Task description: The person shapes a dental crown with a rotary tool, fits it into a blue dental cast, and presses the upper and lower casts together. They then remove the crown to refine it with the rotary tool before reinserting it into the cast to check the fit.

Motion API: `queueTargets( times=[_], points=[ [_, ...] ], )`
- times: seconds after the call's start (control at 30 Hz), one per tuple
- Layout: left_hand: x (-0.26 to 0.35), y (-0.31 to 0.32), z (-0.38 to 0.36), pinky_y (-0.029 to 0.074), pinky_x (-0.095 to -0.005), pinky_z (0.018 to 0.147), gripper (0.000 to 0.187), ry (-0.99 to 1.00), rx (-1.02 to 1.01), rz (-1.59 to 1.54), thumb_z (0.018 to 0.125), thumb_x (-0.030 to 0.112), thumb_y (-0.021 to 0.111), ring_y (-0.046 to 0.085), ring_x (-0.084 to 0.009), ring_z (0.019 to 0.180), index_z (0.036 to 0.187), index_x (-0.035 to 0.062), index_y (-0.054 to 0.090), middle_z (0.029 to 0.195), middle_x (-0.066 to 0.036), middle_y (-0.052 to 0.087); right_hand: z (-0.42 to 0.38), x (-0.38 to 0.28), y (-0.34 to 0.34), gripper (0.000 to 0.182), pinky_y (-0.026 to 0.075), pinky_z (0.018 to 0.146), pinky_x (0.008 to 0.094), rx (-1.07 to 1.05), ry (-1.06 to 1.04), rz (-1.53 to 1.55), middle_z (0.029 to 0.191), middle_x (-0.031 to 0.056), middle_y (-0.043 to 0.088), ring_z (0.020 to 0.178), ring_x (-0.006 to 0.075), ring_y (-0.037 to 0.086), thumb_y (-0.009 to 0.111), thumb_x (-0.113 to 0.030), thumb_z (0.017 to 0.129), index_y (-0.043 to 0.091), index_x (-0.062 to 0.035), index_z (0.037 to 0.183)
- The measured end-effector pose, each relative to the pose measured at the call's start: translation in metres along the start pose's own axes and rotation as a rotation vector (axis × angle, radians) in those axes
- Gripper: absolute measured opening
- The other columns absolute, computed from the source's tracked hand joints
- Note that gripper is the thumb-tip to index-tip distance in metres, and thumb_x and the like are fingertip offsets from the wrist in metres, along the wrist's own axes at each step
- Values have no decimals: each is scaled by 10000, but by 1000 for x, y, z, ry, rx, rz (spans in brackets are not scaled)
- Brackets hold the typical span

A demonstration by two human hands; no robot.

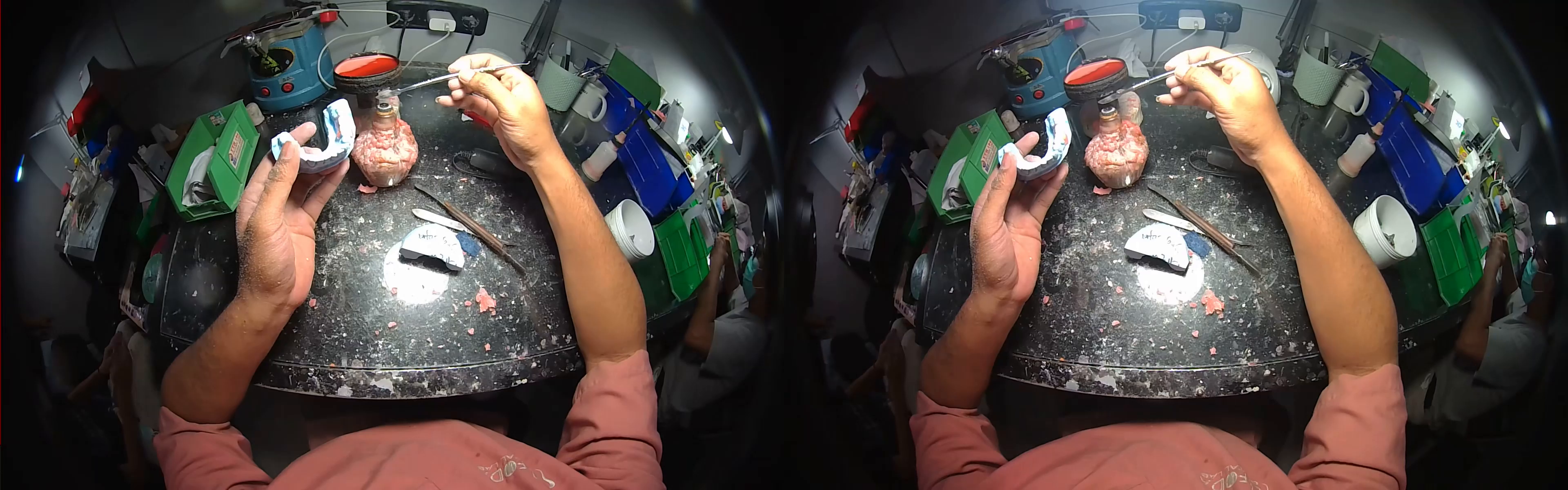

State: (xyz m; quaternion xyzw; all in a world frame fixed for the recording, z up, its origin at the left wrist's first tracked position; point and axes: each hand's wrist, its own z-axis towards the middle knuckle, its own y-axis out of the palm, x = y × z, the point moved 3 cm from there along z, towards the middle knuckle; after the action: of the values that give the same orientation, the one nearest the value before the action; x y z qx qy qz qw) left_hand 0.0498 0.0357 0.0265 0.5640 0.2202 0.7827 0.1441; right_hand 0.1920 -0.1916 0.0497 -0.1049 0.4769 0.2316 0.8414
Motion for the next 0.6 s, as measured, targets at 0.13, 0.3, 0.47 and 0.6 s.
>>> queueTargets(
  times=[0.13,0.3,0.47,0.6],
  points=[
    [-1,-2,-1,457,-364,1015,353,1,-4,-37,974,233,517,559,-185,1093,1207,-32,529,1138,-122,580,-3,-4,4,223,553,830,327,56,25,-36,910,77,625,830,142,629,576,-159,938,601,30,1053],
    [-1,-3,-1,463,-380,1027,381,7,-18,-34,987,231,483,553,-207,1111,1224,-66,497,1181,-143,558,-2,-3,3,235,553,828,330,23,-36,37,927,84,622,838,147,628,528,-168,965,597,33,1065],
    [0,0,-1,465,-362,1003,355,19,0,-32,968,271,530,573,-189,1073,1167,-23,549,1116,-120,587,-1,-2,2,248,554,826,329,15,-68,37,930,91,621,841,149,629,496,-175,980,596,33,1072],
    [1,2,-2,472,-363,997,363,28,12,-23,967,279,530,578,-193,1064,1161,-27,551,1110,-123,588,-1,-2,1,251,554,823,320,34,-64,7,934,87,627,841,146,632,498,-181,980,601,30,1070]
  ],
)
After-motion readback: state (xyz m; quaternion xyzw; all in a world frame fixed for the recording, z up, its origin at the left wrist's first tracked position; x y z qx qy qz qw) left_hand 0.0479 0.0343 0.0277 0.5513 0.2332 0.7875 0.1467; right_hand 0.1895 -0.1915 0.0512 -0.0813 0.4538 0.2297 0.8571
